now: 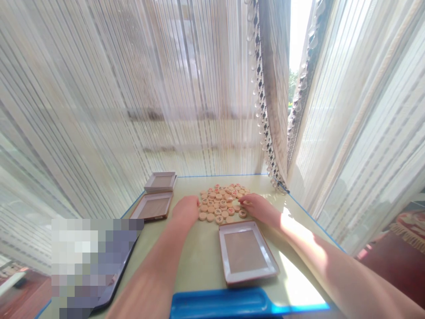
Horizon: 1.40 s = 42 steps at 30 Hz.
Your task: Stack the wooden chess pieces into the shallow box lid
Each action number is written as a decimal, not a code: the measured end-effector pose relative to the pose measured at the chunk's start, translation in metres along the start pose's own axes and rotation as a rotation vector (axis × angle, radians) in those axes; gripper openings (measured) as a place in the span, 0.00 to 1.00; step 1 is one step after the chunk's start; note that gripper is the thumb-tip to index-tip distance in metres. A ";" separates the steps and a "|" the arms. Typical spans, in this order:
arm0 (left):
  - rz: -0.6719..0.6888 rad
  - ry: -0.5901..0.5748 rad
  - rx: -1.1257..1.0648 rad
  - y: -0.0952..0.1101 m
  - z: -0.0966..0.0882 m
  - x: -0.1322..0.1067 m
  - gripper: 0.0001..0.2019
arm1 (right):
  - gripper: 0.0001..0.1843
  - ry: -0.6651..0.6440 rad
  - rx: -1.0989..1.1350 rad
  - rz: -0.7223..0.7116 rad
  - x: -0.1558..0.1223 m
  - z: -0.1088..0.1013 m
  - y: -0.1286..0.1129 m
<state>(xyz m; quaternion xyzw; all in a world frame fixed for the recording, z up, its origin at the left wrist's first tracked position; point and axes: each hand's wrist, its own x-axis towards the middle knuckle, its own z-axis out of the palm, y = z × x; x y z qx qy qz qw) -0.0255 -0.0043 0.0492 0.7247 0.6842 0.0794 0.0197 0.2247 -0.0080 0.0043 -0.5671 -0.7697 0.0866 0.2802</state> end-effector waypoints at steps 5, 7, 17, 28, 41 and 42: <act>-0.005 -0.016 -0.026 0.001 -0.001 0.000 0.12 | 0.13 -0.011 0.101 0.053 -0.003 -0.005 -0.007; 0.010 0.012 -0.023 0.003 -0.002 0.000 0.12 | 0.14 -0.023 0.151 0.068 -0.005 -0.008 -0.011; 0.443 0.146 -0.079 0.026 0.013 -0.005 0.13 | 0.13 0.095 -0.125 0.004 -0.001 -0.004 -0.001; 0.690 0.186 -0.099 0.032 0.027 -0.002 0.17 | 0.13 0.015 -0.266 0.186 0.001 -0.012 0.009; 0.599 0.167 -0.094 0.030 0.028 0.003 0.12 | 0.15 0.010 -0.175 -0.406 0.009 0.009 -0.012; 0.586 0.169 -0.087 0.029 0.028 0.003 0.11 | 0.15 0.008 -0.183 -0.391 0.009 0.010 -0.012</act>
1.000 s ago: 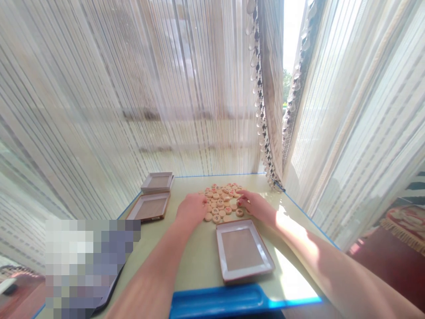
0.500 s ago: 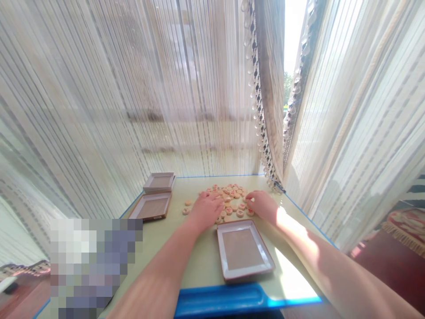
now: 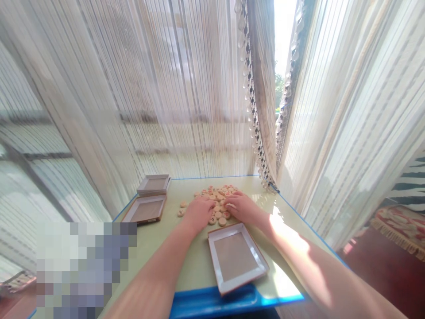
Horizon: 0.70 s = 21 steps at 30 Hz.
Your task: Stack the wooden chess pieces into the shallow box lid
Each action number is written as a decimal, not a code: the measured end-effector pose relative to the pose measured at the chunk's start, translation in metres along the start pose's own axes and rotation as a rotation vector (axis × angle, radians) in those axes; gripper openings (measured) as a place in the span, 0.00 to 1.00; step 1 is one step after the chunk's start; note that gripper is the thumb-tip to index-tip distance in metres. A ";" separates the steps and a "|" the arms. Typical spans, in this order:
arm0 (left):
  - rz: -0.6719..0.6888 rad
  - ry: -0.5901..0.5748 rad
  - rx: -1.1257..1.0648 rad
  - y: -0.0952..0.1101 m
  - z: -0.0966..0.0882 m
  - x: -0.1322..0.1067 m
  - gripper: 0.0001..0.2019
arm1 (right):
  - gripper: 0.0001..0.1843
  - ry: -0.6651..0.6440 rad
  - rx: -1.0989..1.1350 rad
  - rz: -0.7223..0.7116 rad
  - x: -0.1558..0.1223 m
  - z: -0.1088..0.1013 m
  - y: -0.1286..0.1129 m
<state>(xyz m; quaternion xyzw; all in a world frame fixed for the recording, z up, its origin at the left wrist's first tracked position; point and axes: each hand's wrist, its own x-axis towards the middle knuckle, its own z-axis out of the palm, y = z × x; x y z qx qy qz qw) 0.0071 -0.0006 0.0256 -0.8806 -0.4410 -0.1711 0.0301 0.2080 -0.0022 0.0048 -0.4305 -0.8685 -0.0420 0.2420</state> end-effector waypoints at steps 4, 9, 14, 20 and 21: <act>-0.074 -0.002 0.028 -0.002 -0.002 -0.002 0.11 | 0.15 0.022 -0.043 0.076 -0.004 -0.002 0.001; -0.106 -0.013 0.033 -0.002 -0.003 -0.001 0.13 | 0.15 0.036 -0.039 0.119 -0.006 -0.004 0.002; -0.105 -0.040 0.019 -0.001 -0.001 0.004 0.15 | 0.18 0.020 -0.015 0.093 -0.003 -0.004 0.000; -0.043 -0.067 0.017 0.009 0.000 0.007 0.14 | 0.21 -0.096 0.031 -0.019 0.000 -0.009 -0.006; -0.006 -0.067 0.005 0.011 0.000 0.007 0.14 | 0.21 -0.100 0.008 0.006 0.000 -0.010 -0.006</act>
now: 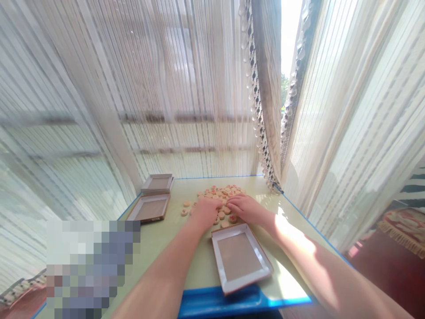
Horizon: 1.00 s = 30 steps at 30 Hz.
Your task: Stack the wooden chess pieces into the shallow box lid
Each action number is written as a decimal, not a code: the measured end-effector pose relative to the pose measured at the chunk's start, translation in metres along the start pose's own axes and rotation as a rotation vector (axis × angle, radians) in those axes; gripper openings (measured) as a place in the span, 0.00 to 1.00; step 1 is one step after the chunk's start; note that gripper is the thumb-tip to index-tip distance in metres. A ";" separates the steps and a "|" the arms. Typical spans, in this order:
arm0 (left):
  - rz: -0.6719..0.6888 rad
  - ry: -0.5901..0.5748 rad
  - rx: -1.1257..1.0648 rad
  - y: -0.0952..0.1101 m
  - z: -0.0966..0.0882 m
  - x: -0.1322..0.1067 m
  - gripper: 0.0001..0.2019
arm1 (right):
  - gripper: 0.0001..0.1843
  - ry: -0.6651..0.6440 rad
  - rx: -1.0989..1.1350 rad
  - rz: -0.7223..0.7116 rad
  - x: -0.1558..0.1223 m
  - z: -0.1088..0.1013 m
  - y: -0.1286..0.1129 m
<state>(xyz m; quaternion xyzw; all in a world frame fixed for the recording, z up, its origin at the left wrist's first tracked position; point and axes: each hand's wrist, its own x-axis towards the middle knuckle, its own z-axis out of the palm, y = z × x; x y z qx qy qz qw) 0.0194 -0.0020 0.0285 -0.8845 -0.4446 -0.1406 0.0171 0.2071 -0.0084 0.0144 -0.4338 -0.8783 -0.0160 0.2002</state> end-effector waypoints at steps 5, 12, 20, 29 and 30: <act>0.082 -0.035 -0.023 0.009 0.008 0.000 0.16 | 0.21 0.016 -0.164 0.171 -0.003 -0.003 0.003; -0.025 0.057 0.048 -0.001 0.012 0.008 0.22 | 0.17 0.004 -0.157 0.228 -0.003 0.001 0.002; 0.036 -0.049 0.030 -0.004 0.012 0.007 0.21 | 0.17 0.011 -0.101 0.235 -0.004 0.003 0.001; -0.120 0.058 0.058 -0.003 0.011 0.010 0.23 | 0.18 0.059 0.009 0.043 -0.003 0.010 0.005; -0.142 0.053 0.078 -0.005 0.010 0.010 0.23 | 0.19 0.066 0.015 0.057 -0.002 0.010 0.005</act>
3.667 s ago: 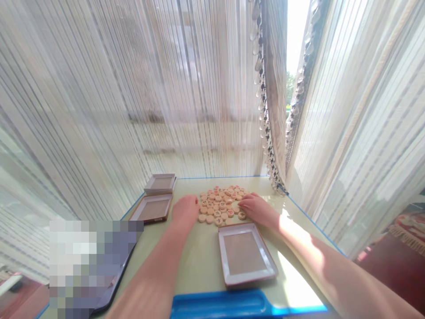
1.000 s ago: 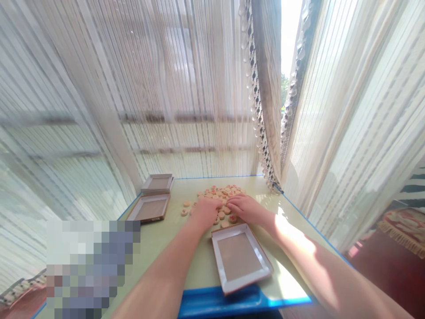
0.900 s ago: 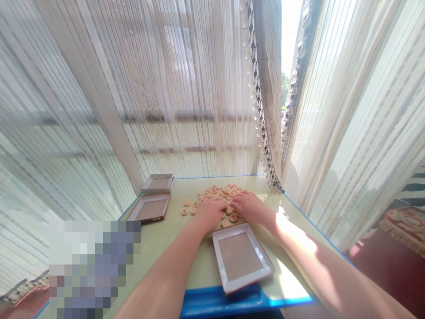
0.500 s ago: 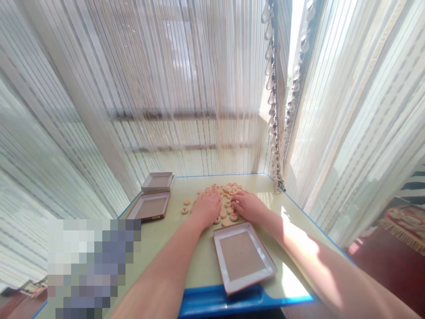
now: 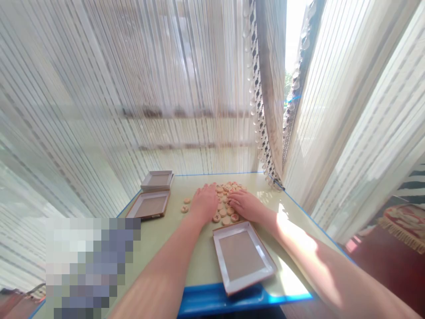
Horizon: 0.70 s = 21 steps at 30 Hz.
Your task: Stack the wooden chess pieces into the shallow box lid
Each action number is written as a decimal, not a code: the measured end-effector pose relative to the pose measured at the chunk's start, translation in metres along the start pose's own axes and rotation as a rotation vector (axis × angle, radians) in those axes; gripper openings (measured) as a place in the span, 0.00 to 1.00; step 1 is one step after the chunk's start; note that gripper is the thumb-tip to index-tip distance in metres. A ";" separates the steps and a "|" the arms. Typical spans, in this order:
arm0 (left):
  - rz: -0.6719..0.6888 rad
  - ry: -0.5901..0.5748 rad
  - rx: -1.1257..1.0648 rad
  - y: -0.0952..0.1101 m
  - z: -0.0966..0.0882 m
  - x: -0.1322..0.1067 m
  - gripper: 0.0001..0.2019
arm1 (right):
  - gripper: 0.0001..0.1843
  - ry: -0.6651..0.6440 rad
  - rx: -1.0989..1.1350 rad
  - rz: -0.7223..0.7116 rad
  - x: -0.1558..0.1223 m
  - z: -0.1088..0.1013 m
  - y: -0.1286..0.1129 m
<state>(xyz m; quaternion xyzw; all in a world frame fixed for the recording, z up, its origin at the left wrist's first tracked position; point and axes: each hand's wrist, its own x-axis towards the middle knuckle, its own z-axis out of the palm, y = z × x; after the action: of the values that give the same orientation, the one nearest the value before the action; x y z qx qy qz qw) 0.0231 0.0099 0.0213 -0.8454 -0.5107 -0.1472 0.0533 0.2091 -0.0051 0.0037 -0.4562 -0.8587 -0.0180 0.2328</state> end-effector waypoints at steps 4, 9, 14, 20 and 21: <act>0.066 -0.052 0.003 -0.002 -0.002 0.000 0.21 | 0.22 0.019 0.034 0.031 0.004 0.002 0.001; 0.188 -0.071 -0.100 0.004 -0.003 0.000 0.19 | 0.21 0.144 0.021 0.053 0.007 0.003 0.006; 0.147 -0.088 -0.213 0.006 -0.009 -0.002 0.18 | 0.20 0.173 0.017 0.136 0.005 0.000 0.007; 0.206 -0.050 -0.093 0.007 -0.008 -0.003 0.16 | 0.18 0.081 0.037 -0.028 0.004 -0.003 0.000; 0.198 -0.037 -0.074 0.007 -0.007 -0.002 0.16 | 0.18 0.068 0.037 -0.043 0.004 -0.003 -0.001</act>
<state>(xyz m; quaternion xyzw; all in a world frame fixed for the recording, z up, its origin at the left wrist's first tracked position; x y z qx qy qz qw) 0.0272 0.0032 0.0279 -0.8956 -0.4199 -0.1443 0.0269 0.2075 -0.0034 0.0080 -0.4325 -0.8600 -0.0226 0.2698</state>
